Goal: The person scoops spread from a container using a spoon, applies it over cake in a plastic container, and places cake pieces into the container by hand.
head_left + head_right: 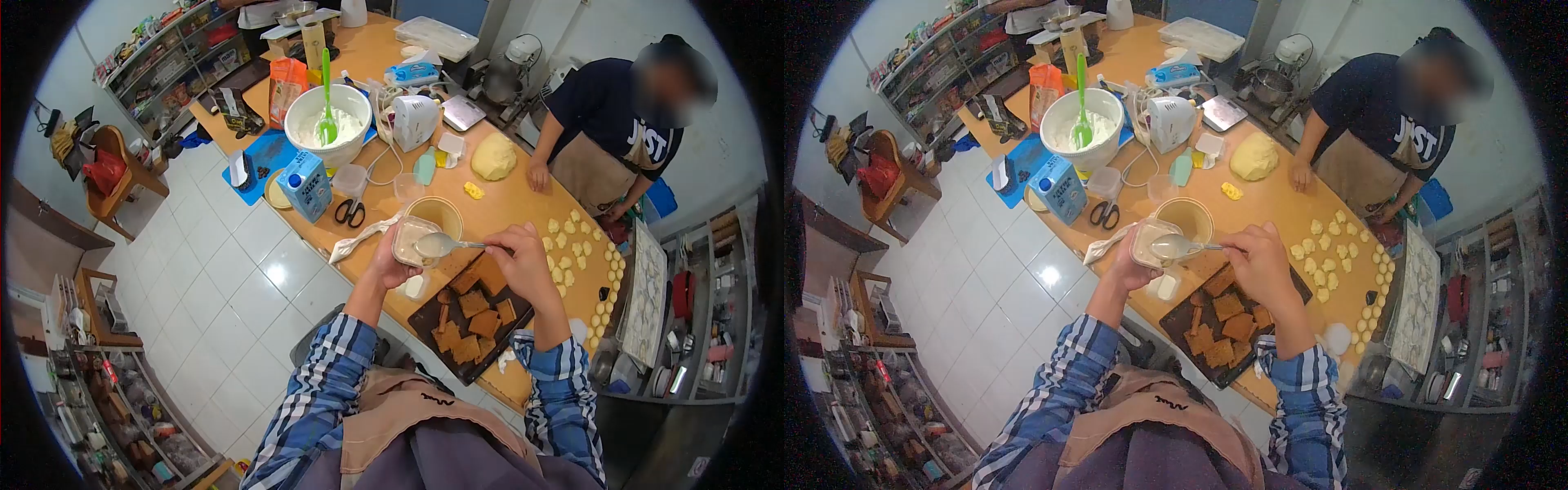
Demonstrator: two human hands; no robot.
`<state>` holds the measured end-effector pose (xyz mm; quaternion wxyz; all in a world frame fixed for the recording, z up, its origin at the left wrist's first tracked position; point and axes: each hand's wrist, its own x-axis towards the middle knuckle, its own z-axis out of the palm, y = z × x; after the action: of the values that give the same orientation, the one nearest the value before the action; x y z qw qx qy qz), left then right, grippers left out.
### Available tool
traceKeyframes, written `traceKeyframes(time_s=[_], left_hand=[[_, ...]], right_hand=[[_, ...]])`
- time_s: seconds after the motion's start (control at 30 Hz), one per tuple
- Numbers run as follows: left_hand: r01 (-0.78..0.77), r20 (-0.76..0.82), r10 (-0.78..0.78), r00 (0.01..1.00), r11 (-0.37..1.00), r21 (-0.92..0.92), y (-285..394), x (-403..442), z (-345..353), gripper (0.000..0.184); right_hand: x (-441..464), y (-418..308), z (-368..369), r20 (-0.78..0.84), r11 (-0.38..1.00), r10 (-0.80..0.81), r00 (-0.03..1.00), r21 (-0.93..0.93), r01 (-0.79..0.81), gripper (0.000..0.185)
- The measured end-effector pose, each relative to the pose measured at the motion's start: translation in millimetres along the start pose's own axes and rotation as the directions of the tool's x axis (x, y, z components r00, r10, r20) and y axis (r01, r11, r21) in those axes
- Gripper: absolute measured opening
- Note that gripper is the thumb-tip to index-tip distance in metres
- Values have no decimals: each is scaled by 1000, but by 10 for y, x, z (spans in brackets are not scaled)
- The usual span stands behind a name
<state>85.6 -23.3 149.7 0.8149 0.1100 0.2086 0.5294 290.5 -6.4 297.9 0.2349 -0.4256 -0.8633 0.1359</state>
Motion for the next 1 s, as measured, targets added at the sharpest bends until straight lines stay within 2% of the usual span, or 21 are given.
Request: traceKeyframes(time_s=[0.4,0.6,0.9,1.0], left_hand=[[2,24,-2,1000,999,37,1,-1,2,52],[9,6,-9,1000,1000,-1,2,-14,1,49],[-12,48,13,999,1000,-17,-2,-51,-32,50],[-19,17,19,1000,999,46,-3,-80,-39,54]], right_hand=[[-30,-15,-51,4,1000,-15,1000,-9,15,9],[-42,-14,-34,1,1000,-13,1000,-8,13,9],[-63,-31,-25,30,998,54,998,24,-54,10],[-65,-5,-17,40,997,76,996,29,-77,11]])
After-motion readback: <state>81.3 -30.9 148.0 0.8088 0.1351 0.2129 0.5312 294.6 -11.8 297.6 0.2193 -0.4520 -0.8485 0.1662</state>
